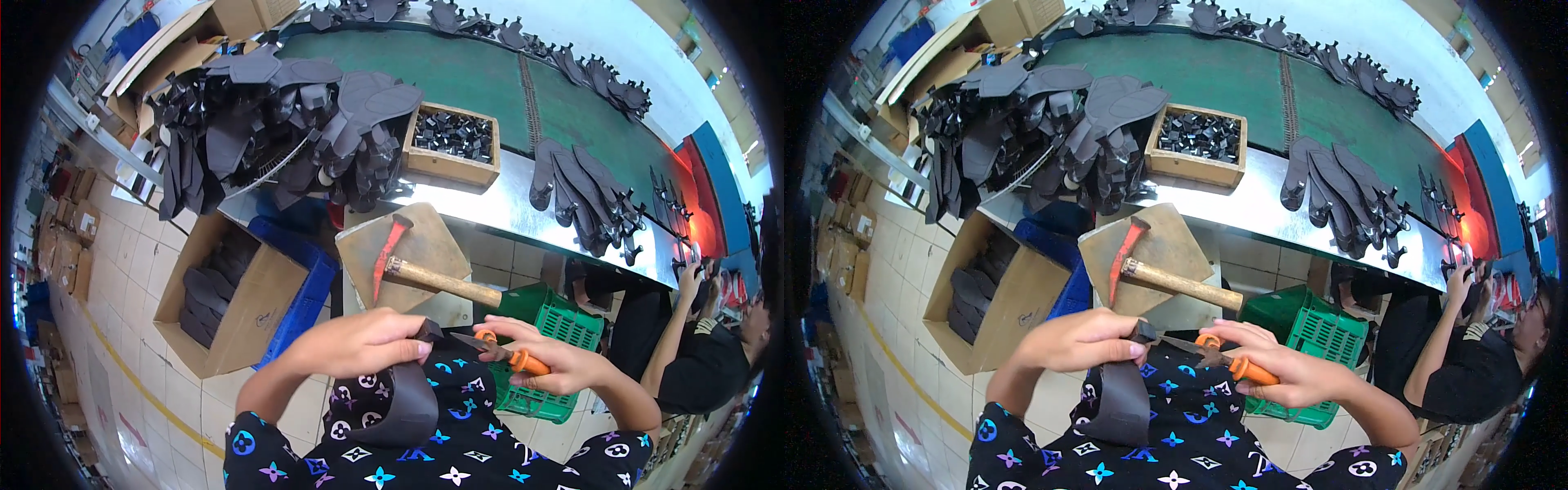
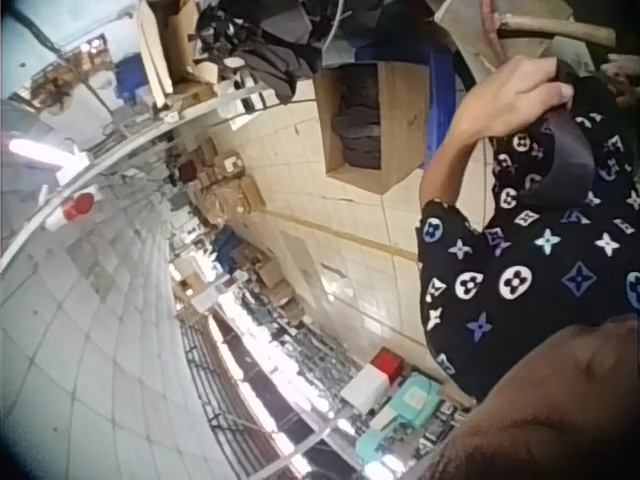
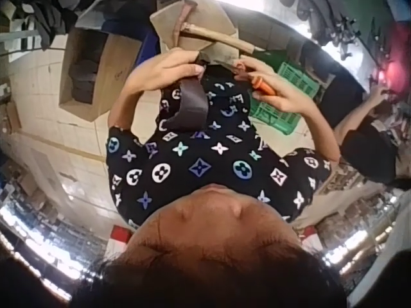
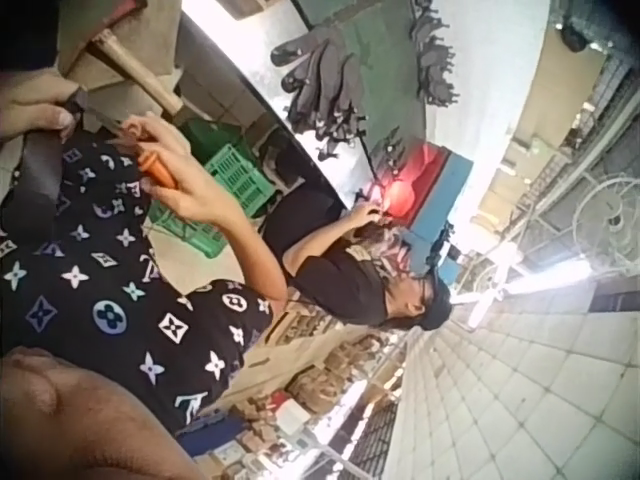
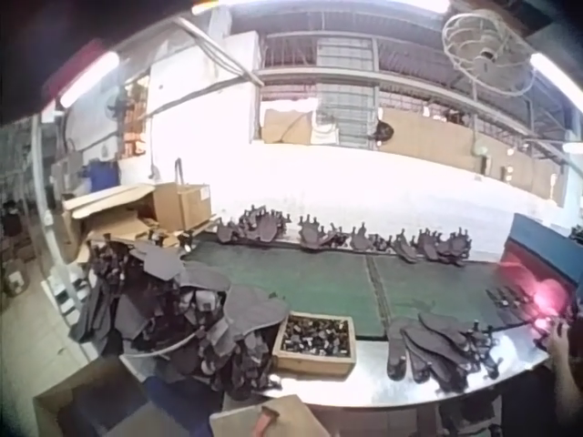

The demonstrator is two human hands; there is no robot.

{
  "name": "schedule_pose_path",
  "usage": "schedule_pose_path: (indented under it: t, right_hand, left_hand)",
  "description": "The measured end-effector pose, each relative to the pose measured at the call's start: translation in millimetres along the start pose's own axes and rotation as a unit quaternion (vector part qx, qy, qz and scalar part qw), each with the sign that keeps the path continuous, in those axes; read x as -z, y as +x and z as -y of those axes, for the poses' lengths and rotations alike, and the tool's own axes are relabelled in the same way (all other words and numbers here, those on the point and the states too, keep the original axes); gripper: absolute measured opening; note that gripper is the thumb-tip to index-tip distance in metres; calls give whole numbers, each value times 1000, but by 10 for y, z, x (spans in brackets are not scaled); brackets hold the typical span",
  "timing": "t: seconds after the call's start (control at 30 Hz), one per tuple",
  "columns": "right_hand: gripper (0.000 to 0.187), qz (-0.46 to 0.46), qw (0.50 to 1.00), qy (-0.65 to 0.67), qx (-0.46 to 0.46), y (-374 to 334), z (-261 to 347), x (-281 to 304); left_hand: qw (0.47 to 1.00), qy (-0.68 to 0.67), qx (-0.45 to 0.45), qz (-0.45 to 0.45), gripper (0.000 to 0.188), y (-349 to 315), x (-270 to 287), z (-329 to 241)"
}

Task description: Hammering components onto shoe soles during manufacturing.

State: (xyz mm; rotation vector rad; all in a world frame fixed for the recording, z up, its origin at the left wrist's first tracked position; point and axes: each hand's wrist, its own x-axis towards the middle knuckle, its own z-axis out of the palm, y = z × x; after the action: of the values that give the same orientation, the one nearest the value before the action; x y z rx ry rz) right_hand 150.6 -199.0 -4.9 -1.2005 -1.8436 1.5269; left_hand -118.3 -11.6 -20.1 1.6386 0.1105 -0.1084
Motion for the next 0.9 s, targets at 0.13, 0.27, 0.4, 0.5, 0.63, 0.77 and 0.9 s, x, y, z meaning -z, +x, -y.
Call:
schedule_pose_path:
  t: [0.13,0.27,0.4,0.5,0.63,0.77,0.9]
  right_hand:
    - [38,-38,983,-171,-46,38,164,-46]
    - [42,-36,977,-198,-65,35,221,-70]
    - [46,-31,979,-189,-63,82,263,-145]
    - [42,-35,968,-233,-80,114,277,-183]
    - [35,-27,977,-180,-111,123,302,-153]
    - [31,18,961,-262,-92,111,449,-20]
    - [30,45,946,-310,-83,126,552,19]
  left_hand:
    - [995,8,-10,96,32,17,38,52]
    - [999,-28,-10,25,33,-64,-73,-15]
    - [998,-56,-14,-15,32,-148,-183,-21]
    - [996,-88,0,-21,31,-138,-240,50]
    - [994,-105,18,-33,33,-121,-331,122]
    - [993,-111,36,-10,34,-120,-359,207]
    - [992,-123,32,6,34,-109,-385,229]
